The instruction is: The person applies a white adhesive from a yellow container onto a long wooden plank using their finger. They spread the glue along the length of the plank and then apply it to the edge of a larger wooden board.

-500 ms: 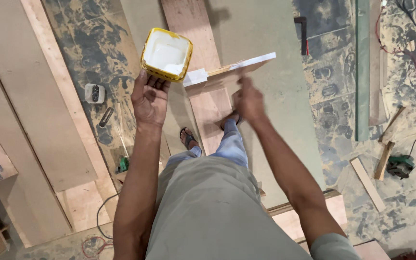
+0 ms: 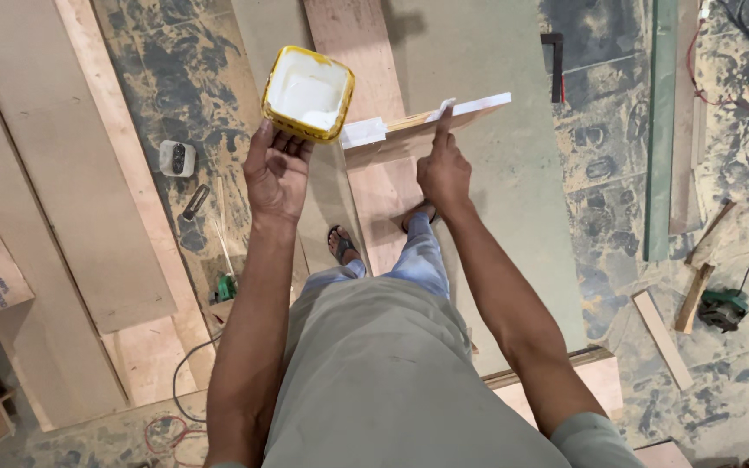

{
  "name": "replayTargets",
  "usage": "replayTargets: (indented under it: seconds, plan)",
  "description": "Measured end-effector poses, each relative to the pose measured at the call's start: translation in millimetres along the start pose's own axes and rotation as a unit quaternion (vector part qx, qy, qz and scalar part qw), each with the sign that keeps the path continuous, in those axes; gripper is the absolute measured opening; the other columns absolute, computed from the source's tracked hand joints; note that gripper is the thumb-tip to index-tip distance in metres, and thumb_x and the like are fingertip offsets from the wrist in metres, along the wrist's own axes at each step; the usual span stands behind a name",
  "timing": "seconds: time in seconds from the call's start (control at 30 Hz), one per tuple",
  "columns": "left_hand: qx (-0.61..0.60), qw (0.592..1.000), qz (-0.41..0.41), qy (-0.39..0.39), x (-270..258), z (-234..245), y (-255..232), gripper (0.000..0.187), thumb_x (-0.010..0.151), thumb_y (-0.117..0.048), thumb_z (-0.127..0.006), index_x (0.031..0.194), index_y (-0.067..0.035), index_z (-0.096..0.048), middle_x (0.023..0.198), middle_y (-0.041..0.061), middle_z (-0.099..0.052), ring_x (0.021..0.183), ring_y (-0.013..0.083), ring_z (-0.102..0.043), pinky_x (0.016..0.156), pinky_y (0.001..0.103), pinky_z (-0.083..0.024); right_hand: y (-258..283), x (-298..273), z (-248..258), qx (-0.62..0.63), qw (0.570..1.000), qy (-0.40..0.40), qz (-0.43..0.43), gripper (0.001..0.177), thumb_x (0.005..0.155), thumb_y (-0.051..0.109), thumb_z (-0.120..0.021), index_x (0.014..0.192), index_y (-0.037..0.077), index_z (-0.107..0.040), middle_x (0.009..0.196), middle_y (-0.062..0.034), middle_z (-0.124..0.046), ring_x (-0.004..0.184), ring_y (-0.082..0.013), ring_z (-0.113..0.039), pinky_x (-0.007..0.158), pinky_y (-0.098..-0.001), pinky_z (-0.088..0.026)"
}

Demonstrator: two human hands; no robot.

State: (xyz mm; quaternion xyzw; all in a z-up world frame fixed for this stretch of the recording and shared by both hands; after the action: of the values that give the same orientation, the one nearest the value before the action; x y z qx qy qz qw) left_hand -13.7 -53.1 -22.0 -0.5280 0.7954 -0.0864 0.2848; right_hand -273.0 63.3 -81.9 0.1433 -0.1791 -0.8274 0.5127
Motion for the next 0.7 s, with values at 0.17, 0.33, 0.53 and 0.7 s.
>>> replayTargets:
  seconds: [0.17, 0.33, 0.53, 0.7]
  plan:
    - [-0.006, 1.000, -0.005, 0.005, -0.1, 5.1, -3.5, 0.043, 0.089, -0.026, -0.081, 0.119, 0.000, -0.065, 0.121, 0.013, -0.065, 0.118, 0.0257, -0.058, 0.113, 0.042, -0.046, 5.5, -14.7, -7.6, -0.062, 0.993, 0.034, 0.096, 0.095, 0.084, 0.009, -0.064, 0.166, 0.014, -0.017, 0.112, -0.0174, -0.066, 0.084, -0.0369, -0.069, 0.072, -0.0491, -0.058]
    - [-0.007, 1.000, -0.005, 0.008, -0.7, 12.0, -0.9, 0.041, 0.090, -0.026, -0.080, 0.117, 0.000, -0.065, 0.121, 0.014, -0.065, 0.118, 0.0260, -0.059, 0.113, 0.043, -0.047, -4.3, -8.7, 12.2, 0.037, 0.999, -0.018, 0.016, 0.072, 0.090, 0.010, -0.063, 0.152, 0.013, -0.027, 0.120, -0.0162, -0.070, 0.093, -0.0356, -0.073, 0.081, -0.0494, -0.058]
    - [-0.011, 1.000, -0.002, 0.001, -3.4, 14.1, 3.4, 0.041, 0.088, -0.026, -0.081, 0.117, -0.002, -0.066, 0.120, 0.012, -0.065, 0.117, 0.0254, -0.059, 0.111, 0.042, -0.047, 26.5, 0.3, -4.0, 0.086, 0.995, 0.054, 0.024, 0.099, 0.085, 0.006, -0.059, 0.166, 0.015, -0.005, 0.117, -0.0182, -0.071, 0.094, -0.0389, -0.071, 0.085, -0.0500, -0.057]
    - [-0.011, 1.000, -0.013, -0.007, -6.9, 17.9, -4.0, 0.040, 0.088, -0.026, -0.082, 0.116, -0.003, -0.066, 0.119, 0.012, -0.064, 0.116, 0.0246, -0.059, 0.112, 0.042, -0.048, 37.4, -8.3, -11.6, -0.029, 0.999, 0.039, 0.022, 0.105, 0.079, 0.005, -0.059, 0.165, 0.009, 0.001, 0.115, -0.0219, -0.063, 0.094, -0.0422, -0.067, 0.069, -0.0512, -0.057]
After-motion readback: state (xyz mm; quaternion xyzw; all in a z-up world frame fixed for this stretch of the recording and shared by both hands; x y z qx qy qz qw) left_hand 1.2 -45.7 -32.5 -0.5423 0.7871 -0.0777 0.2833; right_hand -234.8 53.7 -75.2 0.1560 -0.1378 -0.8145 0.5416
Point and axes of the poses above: each hand's wrist, its own x-axis towards the middle knuckle, its own z-axis out of the back of the hand, y = z × x, the point moved 6 cm from there along x, towards the middle knuckle
